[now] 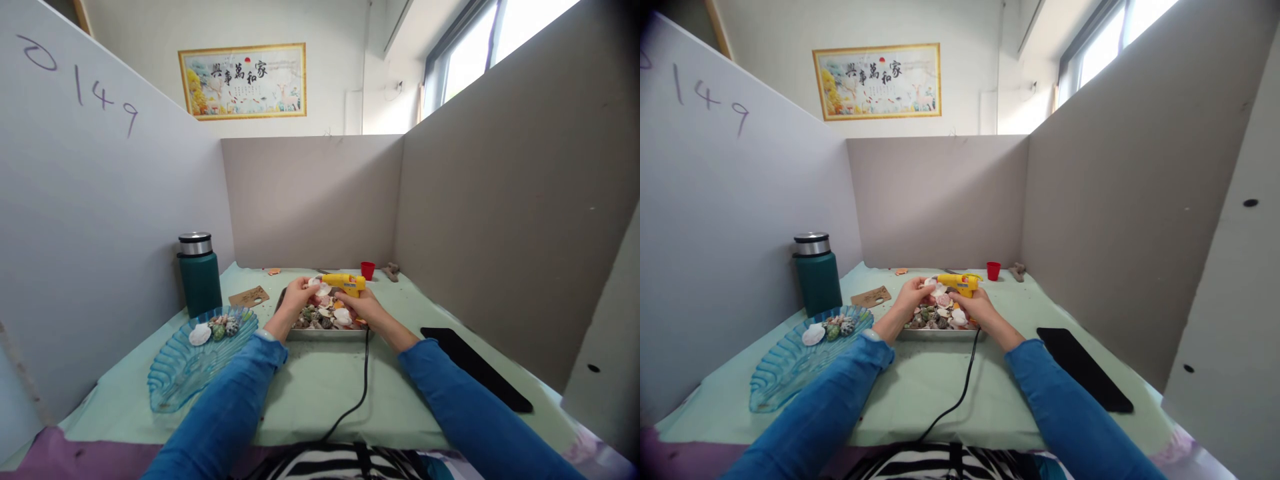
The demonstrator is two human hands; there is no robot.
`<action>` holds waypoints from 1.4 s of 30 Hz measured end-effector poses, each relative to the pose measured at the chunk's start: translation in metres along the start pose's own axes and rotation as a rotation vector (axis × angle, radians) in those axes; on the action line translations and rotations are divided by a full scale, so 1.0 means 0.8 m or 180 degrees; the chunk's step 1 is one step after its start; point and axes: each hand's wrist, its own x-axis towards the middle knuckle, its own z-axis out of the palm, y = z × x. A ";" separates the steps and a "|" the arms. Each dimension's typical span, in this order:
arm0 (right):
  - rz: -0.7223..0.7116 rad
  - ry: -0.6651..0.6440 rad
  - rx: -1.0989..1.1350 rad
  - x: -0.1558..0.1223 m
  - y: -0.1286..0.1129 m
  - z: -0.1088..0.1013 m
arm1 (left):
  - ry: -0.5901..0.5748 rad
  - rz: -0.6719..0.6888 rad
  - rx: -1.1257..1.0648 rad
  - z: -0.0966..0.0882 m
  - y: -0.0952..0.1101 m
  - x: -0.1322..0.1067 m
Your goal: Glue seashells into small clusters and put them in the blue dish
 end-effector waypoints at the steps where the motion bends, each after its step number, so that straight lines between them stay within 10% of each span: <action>1: 0.0013 0.0002 0.0009 -0.001 -0.001 0.000 | -0.0004 0.0012 -0.0001 -0.001 -0.001 0.001; 42: 0.0272 -0.0489 0.0573 -0.006 -0.007 -0.007 | 0.0066 0.0071 -0.0200 -0.003 0.007 -0.002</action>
